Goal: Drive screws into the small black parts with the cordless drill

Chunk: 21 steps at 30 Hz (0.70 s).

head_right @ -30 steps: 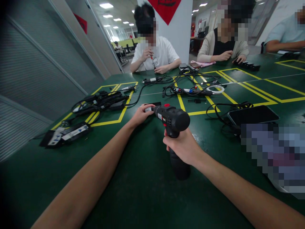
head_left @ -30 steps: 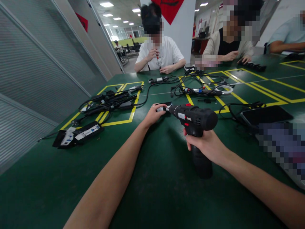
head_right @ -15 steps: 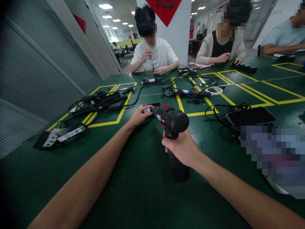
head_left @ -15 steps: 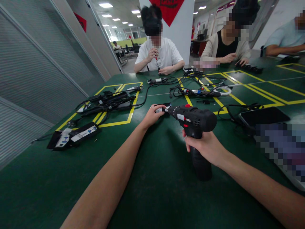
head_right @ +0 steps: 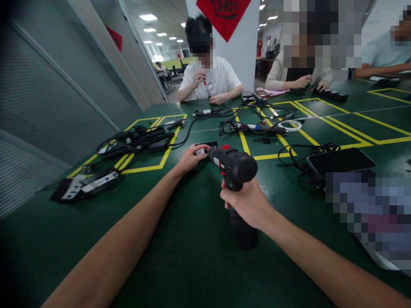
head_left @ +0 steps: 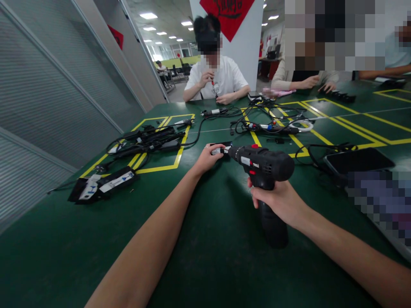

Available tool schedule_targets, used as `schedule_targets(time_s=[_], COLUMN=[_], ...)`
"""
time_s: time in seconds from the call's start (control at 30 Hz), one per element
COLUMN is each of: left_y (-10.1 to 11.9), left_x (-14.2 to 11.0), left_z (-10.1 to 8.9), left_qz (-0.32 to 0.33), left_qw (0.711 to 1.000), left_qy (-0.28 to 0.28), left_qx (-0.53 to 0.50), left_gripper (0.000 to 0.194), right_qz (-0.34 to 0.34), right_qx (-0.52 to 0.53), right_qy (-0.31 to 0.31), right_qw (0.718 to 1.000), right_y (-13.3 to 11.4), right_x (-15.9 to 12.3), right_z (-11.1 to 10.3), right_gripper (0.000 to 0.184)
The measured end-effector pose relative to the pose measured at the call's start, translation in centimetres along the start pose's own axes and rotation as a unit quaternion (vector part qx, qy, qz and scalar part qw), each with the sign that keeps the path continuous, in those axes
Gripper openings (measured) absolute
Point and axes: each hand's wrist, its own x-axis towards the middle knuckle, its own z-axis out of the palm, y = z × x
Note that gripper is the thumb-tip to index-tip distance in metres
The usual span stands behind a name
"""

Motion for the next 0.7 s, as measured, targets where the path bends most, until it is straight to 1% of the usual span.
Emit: schedule_targets(time_s=[0.17, 0.4, 0.6, 0.7], left_y=[-0.1, -0.6, -1.0, -1.0], left_x=[0.0, 0.2, 0.3, 0.3], left_z=[0.0, 0.1, 0.2, 0.2], left_qz=[0.009, 0.010, 0.007, 0.010], left_qw=[1.000, 1.000, 1.000, 1.000], left_qy=[-0.001, -0.005, -0.002, -0.007], left_qx=[0.007, 0.013, 0.017, 0.017], left_gripper=[0.035, 0.036, 0.036, 0.037], right_qz=[0.011, 0.010, 0.009, 0.008], right_qx=[-0.003, 0.010, 0.002, -0.002], right_qy=[-0.001, -0.006, 0.010, 0.002], right_qw=[1.000, 1.000, 1.000, 1.000], right_y=[-0.4, -0.1, 0.0, 0.0], right_x=[-0.1, 0.1, 0.0, 0.0], right_z=[0.2, 0.1, 0.2, 0.2], right_gripper=[0.011, 0.014, 0.012, 0.011])
